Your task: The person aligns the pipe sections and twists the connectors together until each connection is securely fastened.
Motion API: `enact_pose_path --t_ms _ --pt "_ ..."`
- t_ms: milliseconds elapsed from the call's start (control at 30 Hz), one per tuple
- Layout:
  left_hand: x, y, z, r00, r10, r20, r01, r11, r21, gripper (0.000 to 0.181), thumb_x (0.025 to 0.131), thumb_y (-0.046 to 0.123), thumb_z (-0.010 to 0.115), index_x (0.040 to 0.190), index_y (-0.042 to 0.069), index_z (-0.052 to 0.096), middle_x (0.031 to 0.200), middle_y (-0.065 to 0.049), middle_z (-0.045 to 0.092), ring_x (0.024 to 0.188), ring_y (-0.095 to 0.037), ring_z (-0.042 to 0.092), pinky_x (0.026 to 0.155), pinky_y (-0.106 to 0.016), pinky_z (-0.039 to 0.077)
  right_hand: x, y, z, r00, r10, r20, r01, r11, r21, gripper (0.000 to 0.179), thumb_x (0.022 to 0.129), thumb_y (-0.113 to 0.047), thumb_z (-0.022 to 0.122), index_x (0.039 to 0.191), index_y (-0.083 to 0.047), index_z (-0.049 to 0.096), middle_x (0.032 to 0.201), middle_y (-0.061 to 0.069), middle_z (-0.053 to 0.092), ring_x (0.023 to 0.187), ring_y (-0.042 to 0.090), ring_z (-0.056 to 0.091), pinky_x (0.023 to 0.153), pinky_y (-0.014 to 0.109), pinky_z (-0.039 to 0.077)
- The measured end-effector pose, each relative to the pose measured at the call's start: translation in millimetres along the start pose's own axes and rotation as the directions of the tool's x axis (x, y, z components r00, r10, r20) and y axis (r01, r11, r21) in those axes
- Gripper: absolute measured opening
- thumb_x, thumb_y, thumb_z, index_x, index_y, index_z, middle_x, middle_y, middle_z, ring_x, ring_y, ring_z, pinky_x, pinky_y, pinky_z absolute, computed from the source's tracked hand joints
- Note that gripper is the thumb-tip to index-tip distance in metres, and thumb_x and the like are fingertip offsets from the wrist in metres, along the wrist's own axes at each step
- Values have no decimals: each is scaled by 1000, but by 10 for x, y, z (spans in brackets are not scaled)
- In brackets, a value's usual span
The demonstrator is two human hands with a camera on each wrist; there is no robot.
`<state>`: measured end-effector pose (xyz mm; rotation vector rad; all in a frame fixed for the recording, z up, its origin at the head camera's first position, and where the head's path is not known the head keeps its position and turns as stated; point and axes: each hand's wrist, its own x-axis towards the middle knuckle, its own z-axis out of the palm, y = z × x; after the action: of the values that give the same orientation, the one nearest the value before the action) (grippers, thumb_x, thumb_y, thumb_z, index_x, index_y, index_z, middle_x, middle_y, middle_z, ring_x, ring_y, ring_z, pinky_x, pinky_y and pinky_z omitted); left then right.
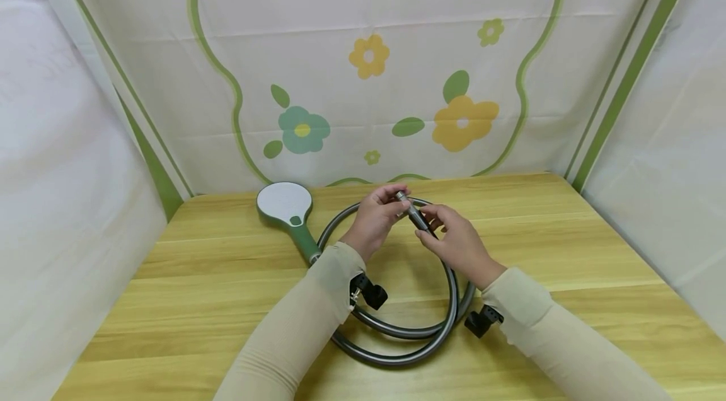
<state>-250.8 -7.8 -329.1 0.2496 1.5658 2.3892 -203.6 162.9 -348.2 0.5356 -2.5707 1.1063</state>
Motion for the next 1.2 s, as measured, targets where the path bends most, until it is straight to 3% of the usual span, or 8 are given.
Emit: enact_pose_path --t_ms 167,467,833,1200 --pt "9 -14 0 1000 1 -13 -1 1000 -10 36 92 -10 55 128 -4 54 125 -16 53 126 -40 45 100 -36 46 -5 4 10 1000 1 -7 -1 1000 11 36 86 -12 73 120 -4 62 100 6 64 87 20 59 77 48 50" --pt "5 -21 -9 1000 4 -17 -4 1000 -8 34 92 -9 57 125 -3 56 116 -9 57 107 -21 56 96 -33 48 -10 -9 14 1000 31 2 -31 998 46 34 88 -12 70 120 -4 62 98 5 65 86 18 60 77 39 48" --pt "-9 -15 -20 1000 3 -10 -3 1000 -6 34 92 -8 57 125 -3 56 111 -4 58 111 -25 55 95 -32 48 -13 -22 15 996 86 27 -88 990 112 34 92 -14 67 124 -5 62 99 6 67 85 19 62 71 35 52" --pt "-11 -10 -23 1000 1 -12 -1 1000 5 34 92 -8 57 126 -3 56 118 -10 57 113 -25 55 95 -32 48 -6 -12 12 987 143 70 -156 960 232 33 94 -14 64 125 -5 61 94 8 67 75 20 58 59 28 49"
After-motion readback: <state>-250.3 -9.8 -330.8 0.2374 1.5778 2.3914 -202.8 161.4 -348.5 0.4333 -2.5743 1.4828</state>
